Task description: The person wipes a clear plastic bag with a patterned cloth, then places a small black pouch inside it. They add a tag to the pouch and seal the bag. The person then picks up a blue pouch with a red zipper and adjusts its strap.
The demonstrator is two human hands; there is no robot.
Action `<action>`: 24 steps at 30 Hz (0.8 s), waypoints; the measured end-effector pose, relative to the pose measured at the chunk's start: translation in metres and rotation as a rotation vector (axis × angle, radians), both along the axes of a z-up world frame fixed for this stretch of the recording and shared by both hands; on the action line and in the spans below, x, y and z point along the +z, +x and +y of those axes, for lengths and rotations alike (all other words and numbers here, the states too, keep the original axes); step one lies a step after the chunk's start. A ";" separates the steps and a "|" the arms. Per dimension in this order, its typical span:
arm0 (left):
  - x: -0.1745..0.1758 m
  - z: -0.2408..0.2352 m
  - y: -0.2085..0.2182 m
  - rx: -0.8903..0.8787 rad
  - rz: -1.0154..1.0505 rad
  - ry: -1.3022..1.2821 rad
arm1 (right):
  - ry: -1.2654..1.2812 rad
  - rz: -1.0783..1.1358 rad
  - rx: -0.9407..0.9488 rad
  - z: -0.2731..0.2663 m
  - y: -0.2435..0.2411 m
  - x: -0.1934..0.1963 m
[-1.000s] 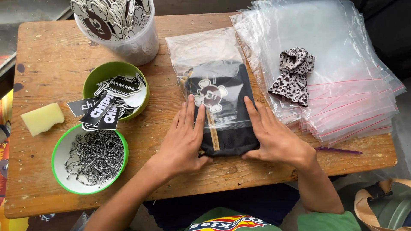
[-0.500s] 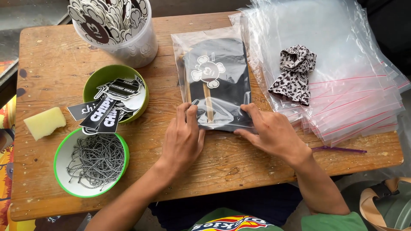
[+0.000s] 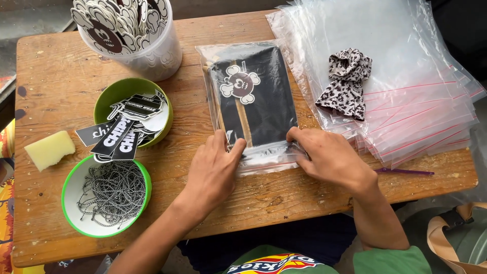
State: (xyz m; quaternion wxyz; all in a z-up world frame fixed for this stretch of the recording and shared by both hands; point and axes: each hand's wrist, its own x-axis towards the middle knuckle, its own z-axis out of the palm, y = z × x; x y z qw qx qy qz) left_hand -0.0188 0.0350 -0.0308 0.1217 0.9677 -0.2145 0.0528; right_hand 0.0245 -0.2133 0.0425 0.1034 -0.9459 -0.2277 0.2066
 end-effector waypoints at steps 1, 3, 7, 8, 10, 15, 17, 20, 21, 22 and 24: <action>0.000 0.000 -0.001 -0.002 0.000 -0.002 | -0.002 0.000 -0.002 -0.003 0.000 0.001; 0.000 0.001 -0.002 -0.049 -0.168 0.059 | 0.013 -0.050 0.047 -0.010 0.000 0.002; 0.013 0.006 -0.006 -0.102 0.003 -0.047 | 0.031 -0.045 0.063 -0.016 0.002 -0.013; 0.016 0.009 -0.006 -0.106 0.070 -0.053 | 0.062 -0.070 0.090 -0.016 0.001 -0.017; 0.015 0.009 -0.007 -0.108 0.139 -0.059 | 0.092 -0.094 0.117 -0.017 0.000 -0.022; 0.008 -0.001 -0.008 -0.059 -0.288 0.145 | 0.138 -0.066 0.083 -0.014 0.000 -0.019; -0.003 -0.005 -0.008 -0.051 -0.303 0.141 | 0.121 -0.062 0.068 -0.012 0.001 -0.018; -0.011 -0.009 -0.009 -0.034 -0.304 0.146 | 0.119 -0.077 0.065 -0.012 0.000 -0.022; -0.013 -0.010 -0.009 -0.025 -0.292 0.155 | 0.136 -0.098 0.076 -0.012 -0.001 -0.023; -0.004 -0.007 -0.010 -0.026 -0.293 0.156 | 0.136 -0.098 0.075 -0.012 -0.001 -0.023; 0.013 0.000 -0.011 -0.095 -0.062 0.126 | 0.145 -0.108 0.056 -0.011 -0.001 -0.024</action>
